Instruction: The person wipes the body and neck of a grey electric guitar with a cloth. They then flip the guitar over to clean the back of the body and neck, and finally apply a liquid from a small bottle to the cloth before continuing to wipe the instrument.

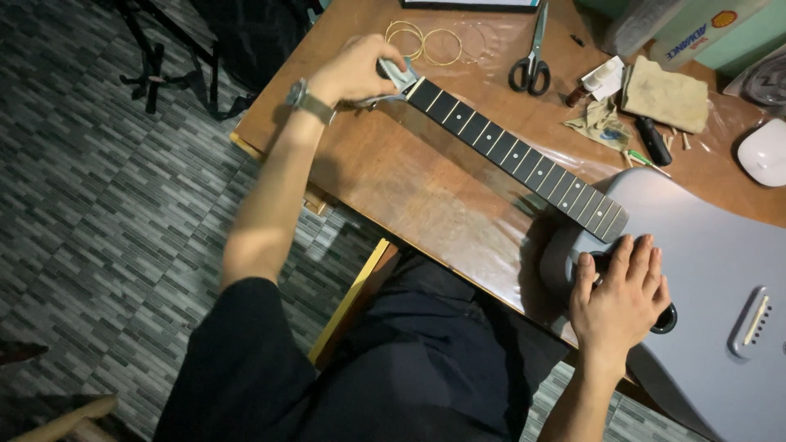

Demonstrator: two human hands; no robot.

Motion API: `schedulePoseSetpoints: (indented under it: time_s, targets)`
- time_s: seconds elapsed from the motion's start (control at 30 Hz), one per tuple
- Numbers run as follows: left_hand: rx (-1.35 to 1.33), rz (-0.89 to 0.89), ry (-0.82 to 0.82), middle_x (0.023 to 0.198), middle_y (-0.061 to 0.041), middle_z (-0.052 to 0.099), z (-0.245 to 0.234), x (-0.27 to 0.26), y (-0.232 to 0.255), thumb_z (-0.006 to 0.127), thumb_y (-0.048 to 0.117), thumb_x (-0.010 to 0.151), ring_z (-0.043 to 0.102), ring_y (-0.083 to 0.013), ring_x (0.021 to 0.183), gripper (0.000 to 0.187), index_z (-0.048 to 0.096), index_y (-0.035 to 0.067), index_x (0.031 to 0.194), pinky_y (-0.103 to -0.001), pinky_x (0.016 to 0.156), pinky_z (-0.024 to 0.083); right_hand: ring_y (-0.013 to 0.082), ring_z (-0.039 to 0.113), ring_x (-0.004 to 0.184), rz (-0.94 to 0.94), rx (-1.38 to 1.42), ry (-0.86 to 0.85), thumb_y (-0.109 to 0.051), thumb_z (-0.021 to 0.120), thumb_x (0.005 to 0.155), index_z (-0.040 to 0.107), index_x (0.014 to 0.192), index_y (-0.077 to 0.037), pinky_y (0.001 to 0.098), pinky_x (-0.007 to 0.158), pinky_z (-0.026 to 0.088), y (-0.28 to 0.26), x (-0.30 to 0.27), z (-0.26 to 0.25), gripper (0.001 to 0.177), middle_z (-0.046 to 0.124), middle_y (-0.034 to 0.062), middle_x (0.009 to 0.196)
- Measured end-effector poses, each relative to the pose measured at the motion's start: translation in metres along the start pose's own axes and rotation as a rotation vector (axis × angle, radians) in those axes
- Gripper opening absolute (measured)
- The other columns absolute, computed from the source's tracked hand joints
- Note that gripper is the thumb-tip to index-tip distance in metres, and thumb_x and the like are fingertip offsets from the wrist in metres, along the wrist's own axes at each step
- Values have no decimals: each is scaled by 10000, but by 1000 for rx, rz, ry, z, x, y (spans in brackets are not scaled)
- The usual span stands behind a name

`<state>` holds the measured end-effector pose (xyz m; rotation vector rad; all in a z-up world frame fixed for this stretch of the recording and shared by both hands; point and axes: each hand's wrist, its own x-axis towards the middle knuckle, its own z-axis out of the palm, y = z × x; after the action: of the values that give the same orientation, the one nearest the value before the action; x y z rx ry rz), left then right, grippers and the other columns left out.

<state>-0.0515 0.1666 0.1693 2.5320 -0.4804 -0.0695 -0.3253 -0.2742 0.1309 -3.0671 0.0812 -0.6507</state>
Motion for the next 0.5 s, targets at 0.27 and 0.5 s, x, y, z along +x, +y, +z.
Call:
schedulePoseSetpoints:
  time_s: [0.27, 0.5]
  targets:
    - [45, 17, -137, 1030, -62, 683, 5, 28, -17, 849, 305, 678, 620, -227, 938, 348, 738, 173, 981, -391, 721, 496, 432, 453, 1475, 5, 11, -5, -500, 358, 1182, 590, 1550, 49, 534, 1113, 299, -3, 1, -3, 701, 517, 279, 1616]
    - [90, 40, -150, 1122, -119, 638, -3, 22, 1, 881, 258, 709, 566, -300, 1135, 372, 745, 167, 1044, -456, 837, 478, 427, 449, 1477, 8, 6, -9, -499, 357, 1177, 590, 1552, 48, 529, 1116, 291, -1, 2, -1, 703, 518, 274, 1618]
